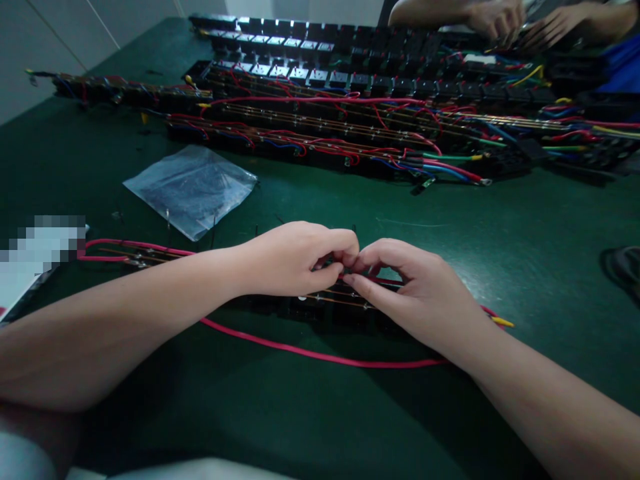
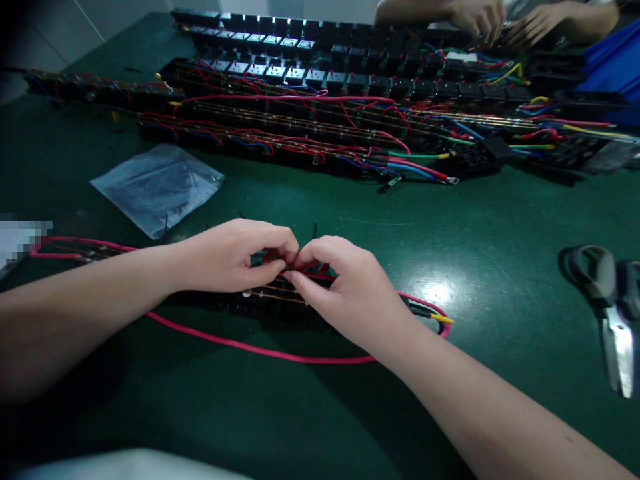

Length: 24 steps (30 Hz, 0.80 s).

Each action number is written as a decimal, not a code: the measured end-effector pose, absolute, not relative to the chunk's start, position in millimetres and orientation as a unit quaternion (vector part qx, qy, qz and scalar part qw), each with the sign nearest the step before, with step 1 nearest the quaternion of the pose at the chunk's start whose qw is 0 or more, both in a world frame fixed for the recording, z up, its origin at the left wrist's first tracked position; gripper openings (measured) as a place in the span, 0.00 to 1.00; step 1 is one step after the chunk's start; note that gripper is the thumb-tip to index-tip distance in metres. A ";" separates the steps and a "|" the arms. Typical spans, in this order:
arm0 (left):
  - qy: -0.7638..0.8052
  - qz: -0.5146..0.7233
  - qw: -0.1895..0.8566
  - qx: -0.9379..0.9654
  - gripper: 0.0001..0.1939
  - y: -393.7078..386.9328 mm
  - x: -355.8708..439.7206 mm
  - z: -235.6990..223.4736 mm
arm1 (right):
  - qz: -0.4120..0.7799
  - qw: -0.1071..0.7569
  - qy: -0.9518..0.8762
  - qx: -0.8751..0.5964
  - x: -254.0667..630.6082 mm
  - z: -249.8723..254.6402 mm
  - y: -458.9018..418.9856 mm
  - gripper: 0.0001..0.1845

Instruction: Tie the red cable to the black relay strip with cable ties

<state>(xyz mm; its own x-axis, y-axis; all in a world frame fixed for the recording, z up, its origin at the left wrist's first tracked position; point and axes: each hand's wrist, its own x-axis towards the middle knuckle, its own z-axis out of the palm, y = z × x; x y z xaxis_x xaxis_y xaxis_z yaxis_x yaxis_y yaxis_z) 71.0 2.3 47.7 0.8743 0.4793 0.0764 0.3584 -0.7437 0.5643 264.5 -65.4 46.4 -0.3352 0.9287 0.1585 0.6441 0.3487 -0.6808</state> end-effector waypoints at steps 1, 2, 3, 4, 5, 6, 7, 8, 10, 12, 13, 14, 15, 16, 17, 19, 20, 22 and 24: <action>0.227 0.111 0.280 0.926 0.06 2.3 71.1 47.9 | 0.260 0.273 -0.774 -0.508 264.5 46.1 -65.3 0.03; 0.227 0.113 0.280 0.926 0.06 2.3 71.1 48.0 | 0.259 0.274 -0.775 -0.508 264.5 45.8 -65.2 0.03; 0.226 0.116 0.279 0.926 0.06 2.2 71.2 48.0 | 0.258 0.275 -0.774 -0.508 264.6 45.5 -65.1 0.03; 0.225 0.119 0.278 0.926 0.06 2.2 71.1 48.1 | 0.256 0.278 -0.774 -0.508 264.8 45.1 -65.1 0.03; 0.224 0.121 0.276 0.927 0.06 2.1 71.0 48.0 | 0.255 0.280 -0.773 -0.508 264.9 44.9 -65.0 0.03; 0.224 0.123 0.275 0.927 0.05 2.1 70.9 48.0 | 0.256 0.281 -0.772 -0.509 265.1 44.7 -65.0 0.03; 0.224 0.124 0.274 0.927 0.06 2.1 70.8 48.1 | 0.256 0.283 -0.771 -0.510 265.1 44.6 -64.9 0.03; 0.224 0.124 0.273 0.927 0.06 2.0 70.6 48.1 | 0.258 0.283 -0.770 -0.511 265.2 44.6 -64.9 0.03; 0.225 0.125 0.270 0.928 0.06 2.0 70.4 48.3 | 0.261 0.279 -0.768 -0.515 265.1 44.7 -64.6 0.03; 0.225 0.126 0.265 0.929 0.06 1.9 70.4 48.7 | 0.263 0.277 -0.764 -0.519 265.0 44.6 -64.5 0.04; 0.225 0.126 0.264 0.929 0.06 1.8 70.3 48.8 | 0.265 0.276 -0.762 -0.522 265.0 44.4 -64.6 0.04; 0.225 0.125 0.263 0.930 0.06 1.7 70.3 49.0 | 0.267 0.277 -0.760 -0.524 265.1 44.0 -64.9 0.03; 0.225 0.124 0.264 0.930 0.06 1.6 70.3 49.2 | 0.270 0.279 -0.756 -0.526 265.2 43.4 -65.4 0.03; 0.226 0.124 0.265 0.929 0.06 1.5 70.3 49.3 | 0.275 0.282 -0.752 -0.528 265.5 42.6 -65.9 0.03; 0.228 0.123 0.268 0.928 0.06 1.4 70.4 49.4 | 0.282 0.286 -0.748 -0.528 265.8 41.8 -66.4 0.02; 0.232 0.123 0.276 0.925 0.06 1.6 70.4 49.4 | 0.296 0.301 -0.739 -0.525 266.5 40.2 -67.1 0.02; 0.232 0.122 0.279 0.924 0.06 1.7 70.4 49.4 | 0.304 0.308 -0.736 -0.520 266.9 39.6 -67.1 0.03; 0.228 0.120 0.281 0.924 0.06 2.2 70.3 49.1 | 0.316 0.316 -0.735 -0.510 267.5 38.9 -66.5 0.04; 0.225 0.120 0.278 0.926 0.06 2.5 70.1 48.9 | 0.321 0.317 -0.737 -0.503 267.9 38.8 -65.7 0.04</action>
